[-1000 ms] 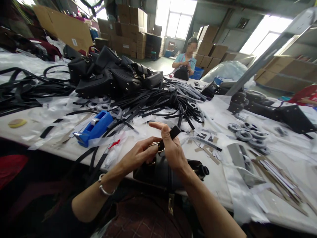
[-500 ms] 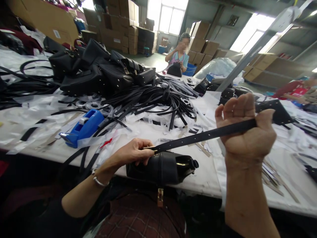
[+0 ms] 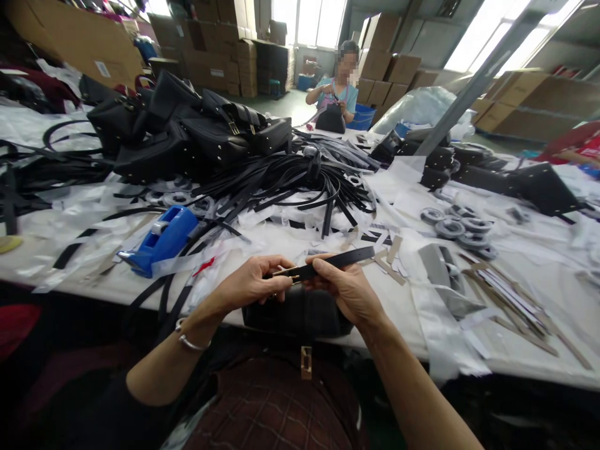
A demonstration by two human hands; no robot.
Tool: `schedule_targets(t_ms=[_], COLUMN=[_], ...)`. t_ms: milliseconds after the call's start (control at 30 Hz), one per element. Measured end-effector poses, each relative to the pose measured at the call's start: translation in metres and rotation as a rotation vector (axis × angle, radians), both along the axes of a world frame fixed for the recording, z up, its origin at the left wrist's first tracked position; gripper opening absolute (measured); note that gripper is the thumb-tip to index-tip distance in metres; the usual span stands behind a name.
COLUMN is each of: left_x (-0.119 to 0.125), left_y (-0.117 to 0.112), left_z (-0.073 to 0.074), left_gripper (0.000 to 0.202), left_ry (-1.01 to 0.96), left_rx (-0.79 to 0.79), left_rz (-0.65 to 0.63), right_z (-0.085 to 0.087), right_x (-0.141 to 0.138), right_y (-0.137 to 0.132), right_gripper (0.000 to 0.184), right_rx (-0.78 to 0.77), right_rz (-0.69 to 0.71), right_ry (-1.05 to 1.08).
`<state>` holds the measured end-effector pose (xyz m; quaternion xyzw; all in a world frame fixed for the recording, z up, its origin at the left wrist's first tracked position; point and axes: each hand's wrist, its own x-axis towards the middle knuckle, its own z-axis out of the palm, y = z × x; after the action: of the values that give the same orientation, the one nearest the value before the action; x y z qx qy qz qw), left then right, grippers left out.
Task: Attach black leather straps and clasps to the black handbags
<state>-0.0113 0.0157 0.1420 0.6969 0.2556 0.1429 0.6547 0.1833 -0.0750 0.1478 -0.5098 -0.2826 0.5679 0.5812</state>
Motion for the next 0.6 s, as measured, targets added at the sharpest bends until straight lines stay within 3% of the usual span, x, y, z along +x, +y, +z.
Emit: schedule_targets(t_ms=[133,300,467,600], left_x=[-0.007,-0.011,-0.008,-0.004], left_y=[0.006,0.009,0.007,-0.001], left_z=[-0.005,-0.007,-0.006,0.001], left_gripper=[0.049,0.049,0.039,0.032], left_ry=[-0.108,-0.142,-0.159,-0.120], left_rx=[-0.126,-0.176,-0.124,0.007], left_rz=[0.027,0.036,0.048,0.078], right_z=[-0.002,0.003,0.007,0.005], right_x=[0.006,0.007,0.001,-0.004], right_y=[0.000,-0.003,-0.003,-0.008], right_gripper=[0.030,0.028,0.031,0.031], right_rx=[-0.008,0.042,0.065,0.072], right_rz=[-0.085,-0.106,-0.143,-0.134], right_ry=[0.046,-0.033,-0.109,-0.203])
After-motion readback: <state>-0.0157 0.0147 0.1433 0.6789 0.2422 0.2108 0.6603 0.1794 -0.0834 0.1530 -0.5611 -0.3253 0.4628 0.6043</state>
